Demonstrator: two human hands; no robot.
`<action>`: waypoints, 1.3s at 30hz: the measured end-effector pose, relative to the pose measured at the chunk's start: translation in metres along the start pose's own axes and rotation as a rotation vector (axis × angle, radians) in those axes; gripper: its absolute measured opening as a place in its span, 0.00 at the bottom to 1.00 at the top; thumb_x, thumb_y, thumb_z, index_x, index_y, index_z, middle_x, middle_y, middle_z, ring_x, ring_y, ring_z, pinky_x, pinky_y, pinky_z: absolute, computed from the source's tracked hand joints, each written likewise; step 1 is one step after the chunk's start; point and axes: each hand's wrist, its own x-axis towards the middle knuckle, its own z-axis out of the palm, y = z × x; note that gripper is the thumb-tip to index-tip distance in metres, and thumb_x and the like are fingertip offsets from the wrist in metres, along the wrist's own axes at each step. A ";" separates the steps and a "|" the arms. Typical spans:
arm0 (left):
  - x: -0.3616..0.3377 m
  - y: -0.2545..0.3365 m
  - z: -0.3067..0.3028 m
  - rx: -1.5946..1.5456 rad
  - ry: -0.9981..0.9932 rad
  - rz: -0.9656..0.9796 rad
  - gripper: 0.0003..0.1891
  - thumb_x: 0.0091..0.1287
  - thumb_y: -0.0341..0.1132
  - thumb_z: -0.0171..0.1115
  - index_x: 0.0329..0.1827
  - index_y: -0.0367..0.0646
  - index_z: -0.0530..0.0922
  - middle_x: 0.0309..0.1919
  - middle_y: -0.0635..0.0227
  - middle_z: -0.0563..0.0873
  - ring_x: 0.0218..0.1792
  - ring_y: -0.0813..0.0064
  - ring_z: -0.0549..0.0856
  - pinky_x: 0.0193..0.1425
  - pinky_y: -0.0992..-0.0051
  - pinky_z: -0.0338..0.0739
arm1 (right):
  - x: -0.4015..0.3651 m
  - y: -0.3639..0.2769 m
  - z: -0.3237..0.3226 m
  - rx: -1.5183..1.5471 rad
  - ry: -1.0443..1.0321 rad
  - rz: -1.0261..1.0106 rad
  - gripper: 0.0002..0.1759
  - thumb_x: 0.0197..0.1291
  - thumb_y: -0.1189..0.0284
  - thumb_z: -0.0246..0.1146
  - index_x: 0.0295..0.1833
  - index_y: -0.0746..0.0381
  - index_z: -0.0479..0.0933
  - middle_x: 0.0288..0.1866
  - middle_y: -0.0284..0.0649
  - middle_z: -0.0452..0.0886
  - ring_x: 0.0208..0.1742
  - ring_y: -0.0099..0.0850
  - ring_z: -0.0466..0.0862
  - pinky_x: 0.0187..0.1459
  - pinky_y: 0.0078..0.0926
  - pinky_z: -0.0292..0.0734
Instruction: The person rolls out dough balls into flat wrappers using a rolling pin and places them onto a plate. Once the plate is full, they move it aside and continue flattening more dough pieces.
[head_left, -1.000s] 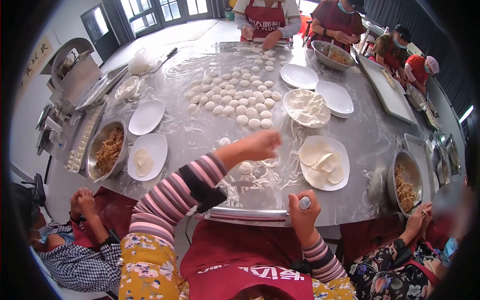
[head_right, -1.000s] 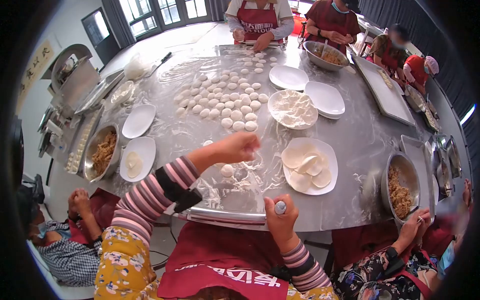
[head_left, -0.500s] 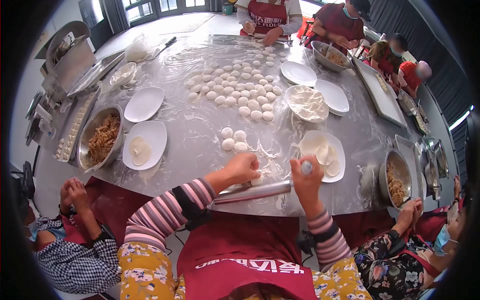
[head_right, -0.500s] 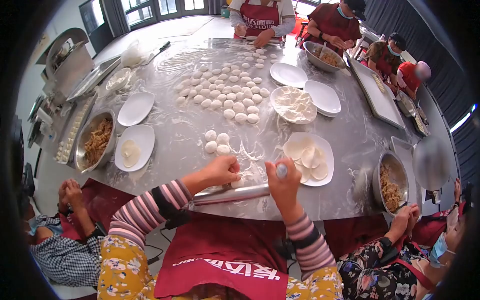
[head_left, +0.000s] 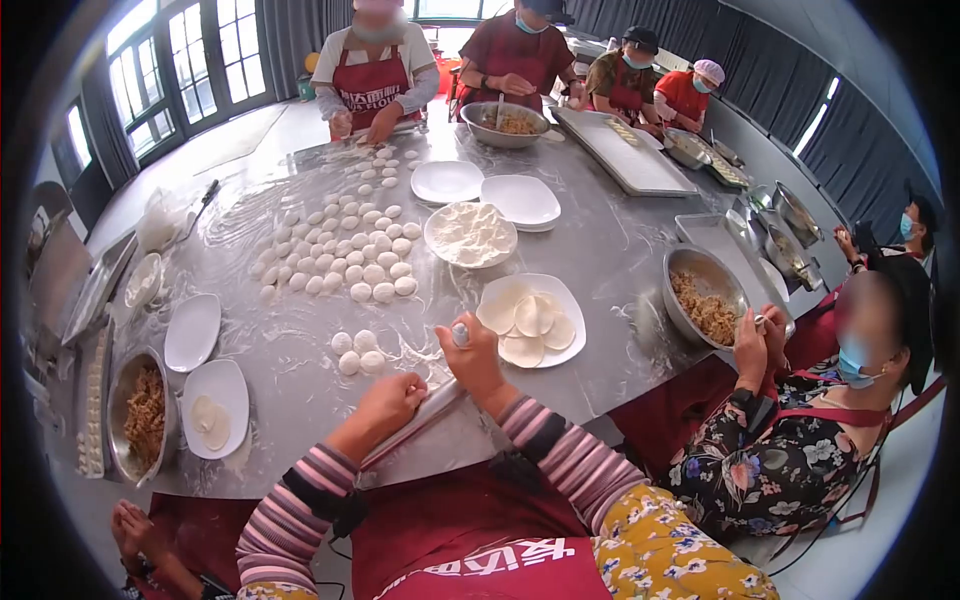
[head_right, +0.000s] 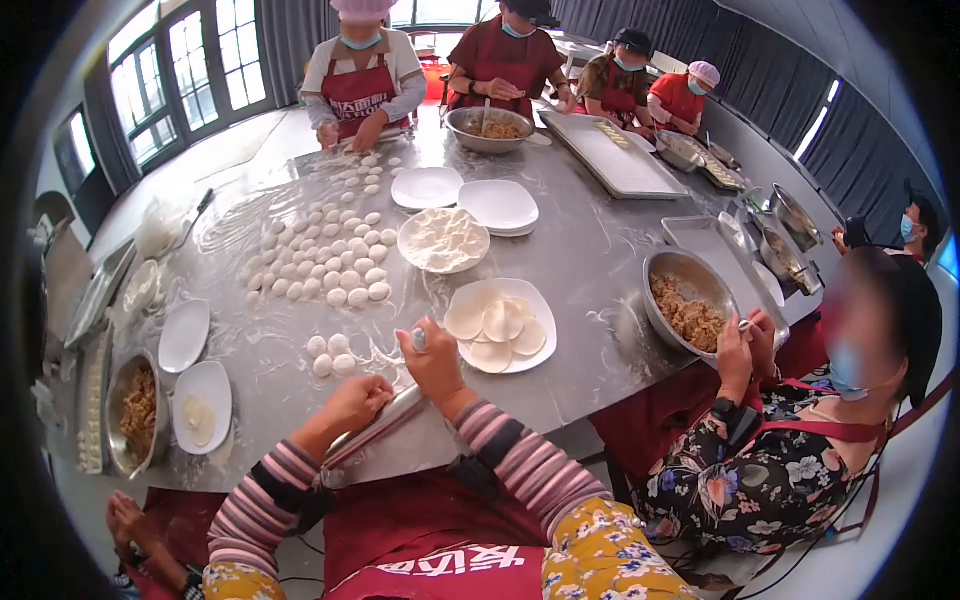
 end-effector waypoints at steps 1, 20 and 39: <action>0.005 0.000 -0.005 -0.031 -0.074 0.022 0.07 0.56 0.35 0.62 0.32 0.41 0.81 0.26 0.58 0.84 0.29 0.63 0.84 0.35 0.65 0.75 | 0.003 -0.001 0.004 -0.012 -0.049 0.056 0.12 0.52 0.73 0.68 0.33 0.64 0.70 0.22 0.53 0.74 0.24 0.48 0.78 0.24 0.38 0.69; -0.017 -0.016 -0.005 -0.048 -0.060 0.070 0.07 0.57 0.33 0.62 0.32 0.38 0.79 0.25 0.57 0.83 0.28 0.65 0.81 0.34 0.67 0.74 | -0.045 -0.004 -0.050 0.049 -0.001 0.020 0.11 0.52 0.77 0.68 0.30 0.64 0.70 0.19 0.44 0.72 0.18 0.31 0.73 0.22 0.29 0.67; -0.005 -0.015 0.003 0.000 -0.011 0.077 0.05 0.54 0.31 0.60 0.28 0.39 0.79 0.28 0.52 0.83 0.33 0.53 0.82 0.35 0.59 0.74 | -0.011 -0.002 -0.022 -0.037 -0.029 -0.035 0.13 0.50 0.77 0.68 0.29 0.64 0.68 0.20 0.46 0.71 0.20 0.44 0.71 0.24 0.36 0.66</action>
